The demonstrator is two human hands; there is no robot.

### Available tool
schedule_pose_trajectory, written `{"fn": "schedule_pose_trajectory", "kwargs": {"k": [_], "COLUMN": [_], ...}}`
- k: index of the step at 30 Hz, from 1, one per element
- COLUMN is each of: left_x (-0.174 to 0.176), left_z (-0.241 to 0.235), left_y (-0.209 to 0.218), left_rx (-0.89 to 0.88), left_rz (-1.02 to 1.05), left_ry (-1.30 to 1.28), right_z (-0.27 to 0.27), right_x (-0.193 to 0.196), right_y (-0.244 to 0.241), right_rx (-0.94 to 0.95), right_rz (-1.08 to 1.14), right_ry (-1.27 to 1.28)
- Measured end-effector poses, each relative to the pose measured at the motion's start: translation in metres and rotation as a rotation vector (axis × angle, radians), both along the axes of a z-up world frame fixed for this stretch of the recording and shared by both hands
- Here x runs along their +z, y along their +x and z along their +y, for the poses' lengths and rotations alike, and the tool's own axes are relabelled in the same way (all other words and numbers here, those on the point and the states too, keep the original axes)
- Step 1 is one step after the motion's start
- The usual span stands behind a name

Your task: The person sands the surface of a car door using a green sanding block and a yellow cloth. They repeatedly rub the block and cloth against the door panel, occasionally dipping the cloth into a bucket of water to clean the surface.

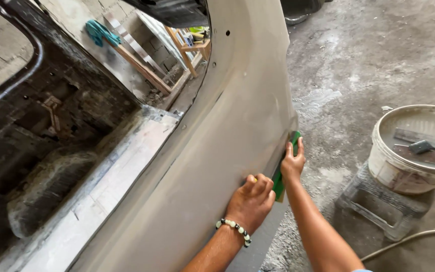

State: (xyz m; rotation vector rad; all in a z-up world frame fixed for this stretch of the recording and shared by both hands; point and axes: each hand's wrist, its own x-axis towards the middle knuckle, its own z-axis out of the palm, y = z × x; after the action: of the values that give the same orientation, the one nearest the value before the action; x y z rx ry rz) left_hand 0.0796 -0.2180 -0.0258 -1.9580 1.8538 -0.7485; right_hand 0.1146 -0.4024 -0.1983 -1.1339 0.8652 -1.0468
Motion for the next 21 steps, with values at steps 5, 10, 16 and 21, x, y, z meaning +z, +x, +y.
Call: {"fn": "schedule_pose_trajectory", "kwargs": {"k": [5, 10, 16, 21], "left_x": [-0.004, 0.002, 0.003, 0.002], "left_z": [-0.003, 0.003, -0.003, 0.000], "left_y": [0.002, 0.007, 0.002, -0.001], "left_rx": [0.006, -0.002, 0.030, 0.037], "left_rz": [0.031, 0.022, 0.072, 0.042], "left_ry": [-0.013, -0.016, -0.014, 0.016], "right_z": [0.118, 0.012, -0.011, 0.021], "right_x": [-0.013, 0.008, 0.012, -0.011], "right_y": [-0.048, 0.002, 0.007, 0.002], "right_rx": [0.077, 0.025, 0.003, 0.045], "right_rz": [-0.183, -0.074, 0.160, -0.065], "right_ry": [-0.170, -0.168, -0.085, -0.243]}}
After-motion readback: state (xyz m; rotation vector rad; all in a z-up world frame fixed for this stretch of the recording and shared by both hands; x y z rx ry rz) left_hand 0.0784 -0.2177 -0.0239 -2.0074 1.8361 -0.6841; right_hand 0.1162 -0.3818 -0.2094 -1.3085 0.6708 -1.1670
